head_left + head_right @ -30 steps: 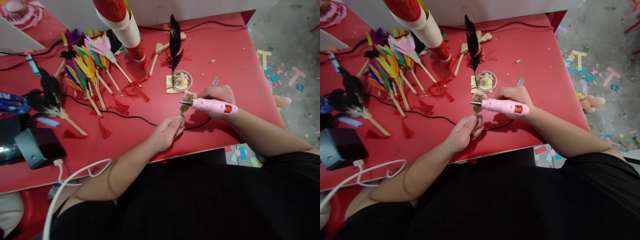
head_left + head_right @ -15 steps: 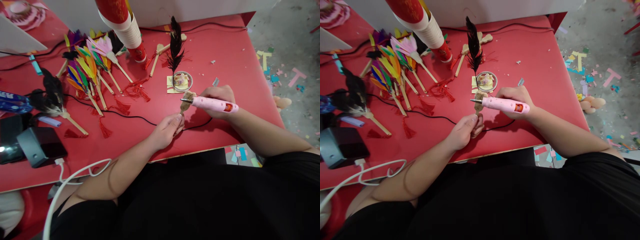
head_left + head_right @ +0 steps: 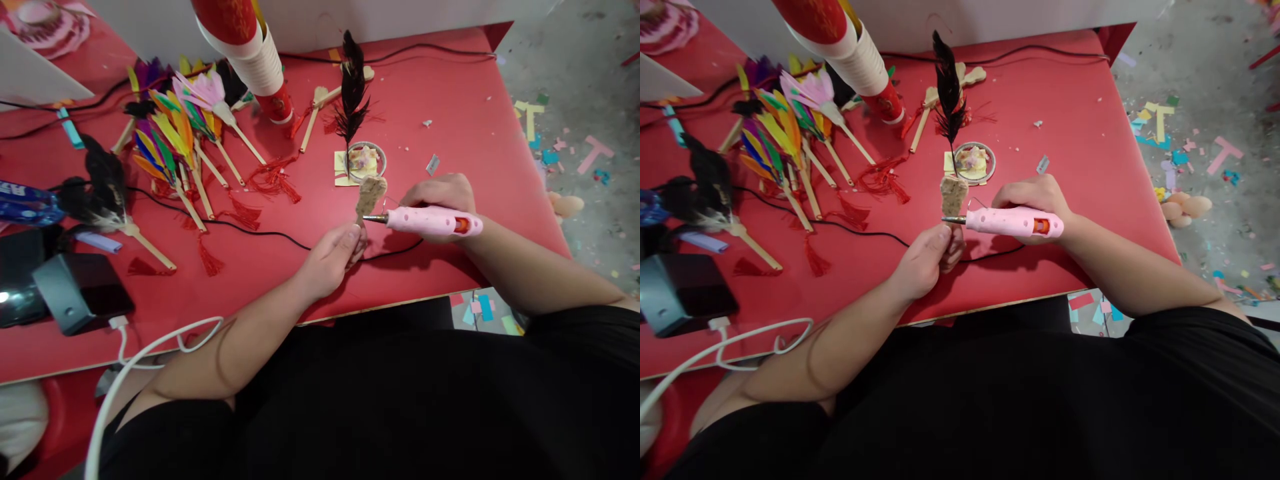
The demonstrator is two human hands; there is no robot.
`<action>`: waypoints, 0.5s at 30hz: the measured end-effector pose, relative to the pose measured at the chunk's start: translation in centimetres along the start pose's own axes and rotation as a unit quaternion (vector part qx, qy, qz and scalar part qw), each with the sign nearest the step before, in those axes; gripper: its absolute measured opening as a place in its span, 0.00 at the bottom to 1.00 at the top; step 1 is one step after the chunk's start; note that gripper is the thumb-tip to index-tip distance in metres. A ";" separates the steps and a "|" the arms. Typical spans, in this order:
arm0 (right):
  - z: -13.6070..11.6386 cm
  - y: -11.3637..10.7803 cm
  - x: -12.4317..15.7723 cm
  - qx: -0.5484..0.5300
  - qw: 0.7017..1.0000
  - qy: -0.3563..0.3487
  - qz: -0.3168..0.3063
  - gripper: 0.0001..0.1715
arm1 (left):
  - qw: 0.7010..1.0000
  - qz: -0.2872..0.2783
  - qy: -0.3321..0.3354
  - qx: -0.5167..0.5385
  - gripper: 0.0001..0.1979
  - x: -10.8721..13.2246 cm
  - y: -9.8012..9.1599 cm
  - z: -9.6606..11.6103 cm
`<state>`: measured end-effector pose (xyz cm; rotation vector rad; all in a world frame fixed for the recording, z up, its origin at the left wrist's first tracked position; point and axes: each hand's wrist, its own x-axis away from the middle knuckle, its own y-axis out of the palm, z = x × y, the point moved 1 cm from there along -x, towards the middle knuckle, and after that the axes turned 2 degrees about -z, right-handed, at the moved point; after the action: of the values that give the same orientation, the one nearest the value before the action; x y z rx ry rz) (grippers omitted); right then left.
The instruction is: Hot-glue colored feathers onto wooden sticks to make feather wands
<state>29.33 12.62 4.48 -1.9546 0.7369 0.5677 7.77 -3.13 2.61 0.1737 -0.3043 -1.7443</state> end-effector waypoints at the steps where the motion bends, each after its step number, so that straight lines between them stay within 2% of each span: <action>1: 0.0 0.0 0.0 0.004 1.000 0.008 -0.004 0.12 | 1.000 0.001 0.000 -0.003 0.35 0.0 0.0 0.1; 7: 0.5 -0.2 0.5 -0.010 0.999 0.039 -0.002 0.10 | 0.998 0.024 -0.056 0.019 0.35 0.2 -0.2 0.3; 11: 0.6 0.0 0.8 -0.035 0.990 0.136 -0.014 0.17 | 0.996 0.022 -0.066 0.063 0.33 -0.1 -0.3 0.5; 15: 0.8 0.2 0.7 -0.078 0.973 0.218 -0.002 0.24 | 0.997 0.041 -0.028 0.062 0.30 -0.1 -0.1 0.7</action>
<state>29.63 13.09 3.56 -2.2582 0.9819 0.1947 7.43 -2.96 3.28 0.1999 -0.4556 -1.6522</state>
